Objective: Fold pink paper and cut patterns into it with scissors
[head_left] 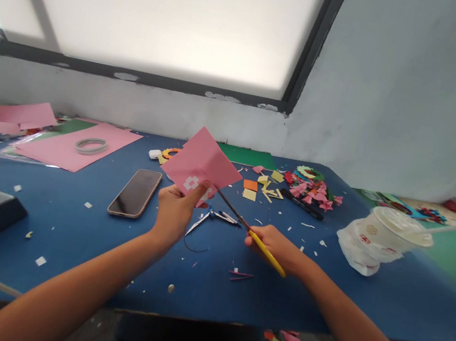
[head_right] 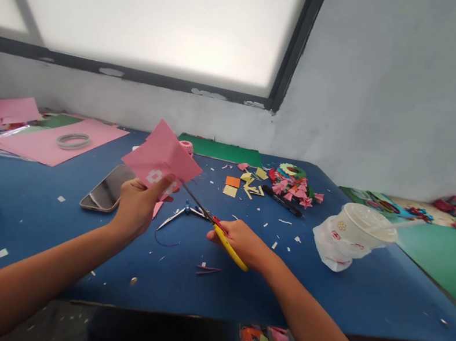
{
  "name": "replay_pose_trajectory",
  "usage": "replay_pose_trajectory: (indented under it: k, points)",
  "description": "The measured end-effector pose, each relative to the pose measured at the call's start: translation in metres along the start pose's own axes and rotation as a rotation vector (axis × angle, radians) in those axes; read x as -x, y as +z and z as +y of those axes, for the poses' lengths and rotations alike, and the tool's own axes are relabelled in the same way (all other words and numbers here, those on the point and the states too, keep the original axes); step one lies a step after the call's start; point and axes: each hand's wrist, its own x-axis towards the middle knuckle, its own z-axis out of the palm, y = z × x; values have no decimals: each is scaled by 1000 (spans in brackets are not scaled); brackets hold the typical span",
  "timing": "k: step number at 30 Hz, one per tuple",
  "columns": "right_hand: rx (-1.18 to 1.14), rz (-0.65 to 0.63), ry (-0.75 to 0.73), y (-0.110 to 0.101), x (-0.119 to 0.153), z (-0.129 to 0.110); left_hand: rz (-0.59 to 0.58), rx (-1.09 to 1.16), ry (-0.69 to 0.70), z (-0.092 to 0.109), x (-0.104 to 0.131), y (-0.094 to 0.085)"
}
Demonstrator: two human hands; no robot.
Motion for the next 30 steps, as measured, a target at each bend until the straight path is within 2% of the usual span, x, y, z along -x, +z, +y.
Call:
replay_pose_trajectory:
  k: [20,30]
  points:
    - [36,17,26,-1,0,-1,10,4,-43,2,1,1]
    - [83,29,20,0,-1,0,-23,14,-48,3,1,-1]
